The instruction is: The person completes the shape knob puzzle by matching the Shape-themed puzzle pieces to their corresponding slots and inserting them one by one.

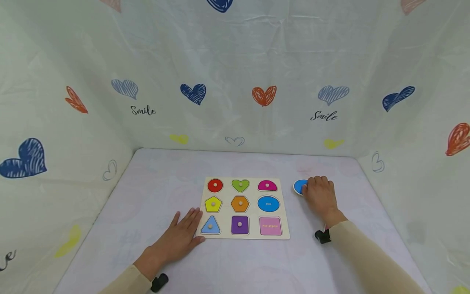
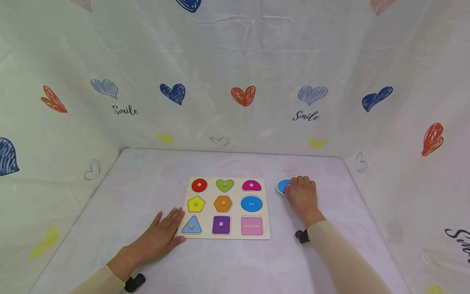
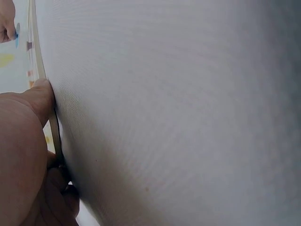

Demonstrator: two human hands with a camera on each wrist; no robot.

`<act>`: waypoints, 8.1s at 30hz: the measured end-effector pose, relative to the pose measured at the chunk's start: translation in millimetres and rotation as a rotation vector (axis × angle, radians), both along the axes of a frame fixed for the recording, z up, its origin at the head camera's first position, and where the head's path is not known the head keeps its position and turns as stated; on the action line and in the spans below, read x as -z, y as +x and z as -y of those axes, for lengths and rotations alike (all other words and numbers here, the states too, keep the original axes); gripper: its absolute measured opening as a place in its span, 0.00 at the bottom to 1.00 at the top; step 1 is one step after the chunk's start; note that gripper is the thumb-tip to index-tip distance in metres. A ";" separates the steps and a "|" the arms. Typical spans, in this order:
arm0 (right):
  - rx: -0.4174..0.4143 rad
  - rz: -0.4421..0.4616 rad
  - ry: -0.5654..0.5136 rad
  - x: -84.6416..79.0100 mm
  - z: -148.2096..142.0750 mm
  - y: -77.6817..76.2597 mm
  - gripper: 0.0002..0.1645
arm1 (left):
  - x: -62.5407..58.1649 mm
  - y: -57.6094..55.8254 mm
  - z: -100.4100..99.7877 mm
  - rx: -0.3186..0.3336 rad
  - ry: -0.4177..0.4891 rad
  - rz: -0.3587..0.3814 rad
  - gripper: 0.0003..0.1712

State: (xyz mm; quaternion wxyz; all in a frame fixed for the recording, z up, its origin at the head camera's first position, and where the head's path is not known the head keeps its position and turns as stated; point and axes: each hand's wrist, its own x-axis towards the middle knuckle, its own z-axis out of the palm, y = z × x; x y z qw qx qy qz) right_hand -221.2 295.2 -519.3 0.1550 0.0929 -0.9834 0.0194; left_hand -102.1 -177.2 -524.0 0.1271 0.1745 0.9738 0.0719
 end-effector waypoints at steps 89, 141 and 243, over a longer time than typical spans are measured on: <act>-0.154 0.053 0.132 16.2 112.2 34.0 0.19 | 1.8 -0.6 0.1 -0.001 0.010 -0.012 0.50; -0.255 -0.299 0.036 8.2 -42.4 94.3 0.14 | 1.2 0.1 -1.3 -0.008 0.014 -0.006 0.51; -0.303 -0.120 0.090 19.6 103.1 97.2 0.17 | 0.3 1.7 -1.5 -0.015 0.014 -0.009 0.50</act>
